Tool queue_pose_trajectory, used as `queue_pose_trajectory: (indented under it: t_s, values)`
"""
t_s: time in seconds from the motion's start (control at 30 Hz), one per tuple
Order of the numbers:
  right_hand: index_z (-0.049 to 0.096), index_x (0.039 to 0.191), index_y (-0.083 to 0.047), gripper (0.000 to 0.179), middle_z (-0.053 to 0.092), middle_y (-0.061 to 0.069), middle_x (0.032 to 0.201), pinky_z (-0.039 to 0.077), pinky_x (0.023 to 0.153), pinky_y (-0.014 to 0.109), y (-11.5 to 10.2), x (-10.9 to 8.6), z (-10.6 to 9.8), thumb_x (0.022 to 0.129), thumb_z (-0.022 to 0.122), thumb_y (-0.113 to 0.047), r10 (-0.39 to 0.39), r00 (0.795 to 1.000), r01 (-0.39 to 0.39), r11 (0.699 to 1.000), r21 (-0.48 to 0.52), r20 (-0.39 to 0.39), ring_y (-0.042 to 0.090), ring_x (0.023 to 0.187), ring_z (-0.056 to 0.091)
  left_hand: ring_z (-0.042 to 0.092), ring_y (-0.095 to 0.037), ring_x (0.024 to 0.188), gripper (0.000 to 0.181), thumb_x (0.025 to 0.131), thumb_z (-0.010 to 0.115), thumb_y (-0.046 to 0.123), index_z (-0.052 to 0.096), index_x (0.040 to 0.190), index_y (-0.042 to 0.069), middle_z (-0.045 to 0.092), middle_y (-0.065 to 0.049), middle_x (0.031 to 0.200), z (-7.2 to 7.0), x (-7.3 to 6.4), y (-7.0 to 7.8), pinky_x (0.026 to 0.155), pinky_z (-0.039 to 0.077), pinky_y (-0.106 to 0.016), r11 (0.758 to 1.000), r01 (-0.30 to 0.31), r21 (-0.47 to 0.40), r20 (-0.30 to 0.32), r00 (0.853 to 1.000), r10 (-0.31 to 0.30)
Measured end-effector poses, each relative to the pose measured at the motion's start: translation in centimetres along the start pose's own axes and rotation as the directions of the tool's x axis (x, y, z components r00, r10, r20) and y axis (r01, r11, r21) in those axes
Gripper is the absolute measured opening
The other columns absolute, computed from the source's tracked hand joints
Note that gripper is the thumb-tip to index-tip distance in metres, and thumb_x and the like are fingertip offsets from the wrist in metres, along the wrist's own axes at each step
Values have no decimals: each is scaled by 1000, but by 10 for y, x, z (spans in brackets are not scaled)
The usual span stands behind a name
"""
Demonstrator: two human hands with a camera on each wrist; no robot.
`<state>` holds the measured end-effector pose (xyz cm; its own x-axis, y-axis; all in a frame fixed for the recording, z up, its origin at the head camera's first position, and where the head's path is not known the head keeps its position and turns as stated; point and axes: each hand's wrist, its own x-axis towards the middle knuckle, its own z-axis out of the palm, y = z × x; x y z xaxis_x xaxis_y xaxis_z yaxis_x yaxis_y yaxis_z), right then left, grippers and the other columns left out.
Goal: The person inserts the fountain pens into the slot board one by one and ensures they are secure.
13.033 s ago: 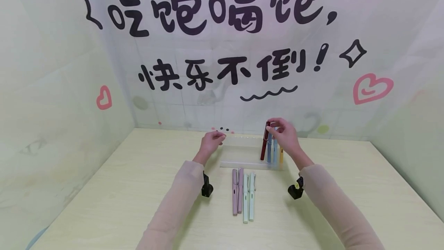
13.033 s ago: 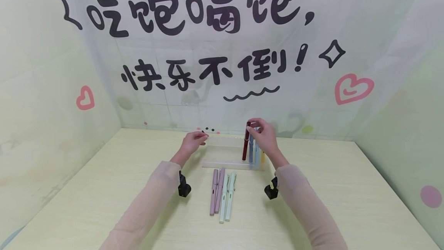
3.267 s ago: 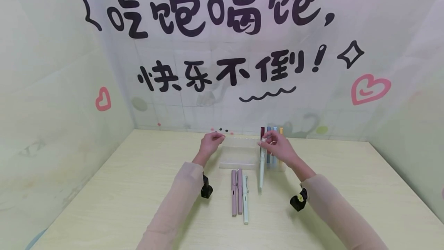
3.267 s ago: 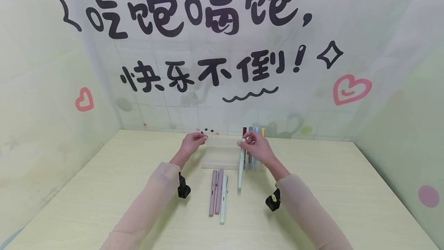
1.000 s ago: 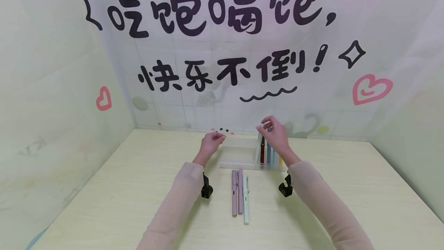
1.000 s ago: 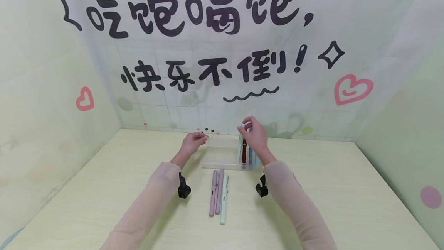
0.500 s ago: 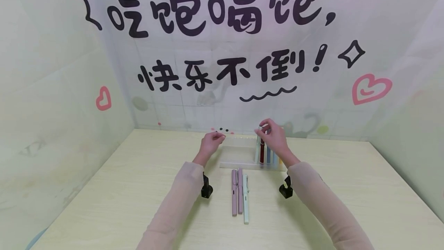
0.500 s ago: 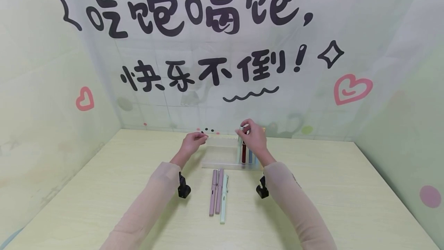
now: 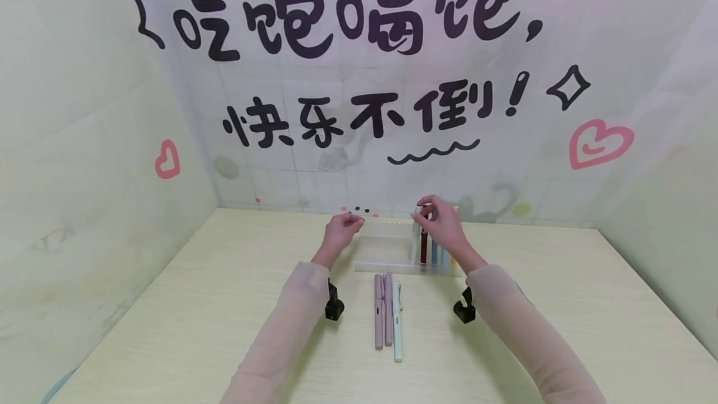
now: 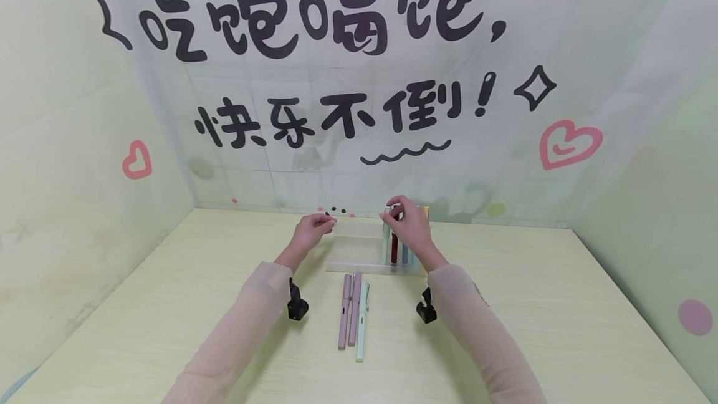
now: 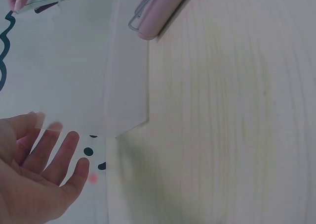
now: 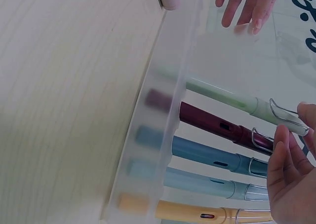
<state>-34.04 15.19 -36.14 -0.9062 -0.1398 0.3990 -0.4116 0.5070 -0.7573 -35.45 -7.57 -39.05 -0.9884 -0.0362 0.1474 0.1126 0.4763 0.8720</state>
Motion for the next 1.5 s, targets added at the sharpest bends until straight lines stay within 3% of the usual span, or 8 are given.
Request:
queue_pose_trajectory:
  t_s: [0.37, 0.6, 0.83, 1.5]
  values:
    - [56, 109, -4, 26, 47, 5, 63, 37, 47, 28, 7, 0, 0, 83, 57, -7, -37, 999, 36, 997, -75, -8, 17, 55, 42, 59, -21, 84, 18, 87, 57, 17, 64, 96, 3, 63, -9, 93, 1, 0, -1, 72, 47, -31, 1000, 3, -11, 7, 1000, -3]
    - [58, 112, -5, 29, 40, 2, 53, 33, 41, 26, 10, 2, 5, 83, 56, -8, -2, 999, -1, 996, -90, -37, 16, 46, 37, 58, -21, 85, 19, 87, 57, 17, 64, 97, 3, 63, -9, 93, 1, 1, -2, 72, 47, -31, 1000, 1, -12, 15, 1000, -1]
    - [58, 113, -6, 29, 38, 3, 51, 33, 40, 27, 10, 3, 7, 84, 56, -9, 27, 999, -31, 996, -89, -46, 17, 44, 36, 58, -20, 85, 19, 88, 56, 17, 63, 98, 3, 63, -8, 93, 0, 0, -2, 72, 47, -31, 1000, 0, -18, 19, 1000, 0]
    - [56, 116, -3, 32, 35, -1, 46, 28, 37, 26, 10, 7, 8, 84, 54, -7, 25, 999, -28, 993, -113, -25, 13, 39, 31, 59, -22, 85, 19, 88, 55, 17, 63, 97, 2, 63, -9, 93, 0, 0, 1, 73, 47, -33, 1000, -1, -8, 11, 1000, 1]
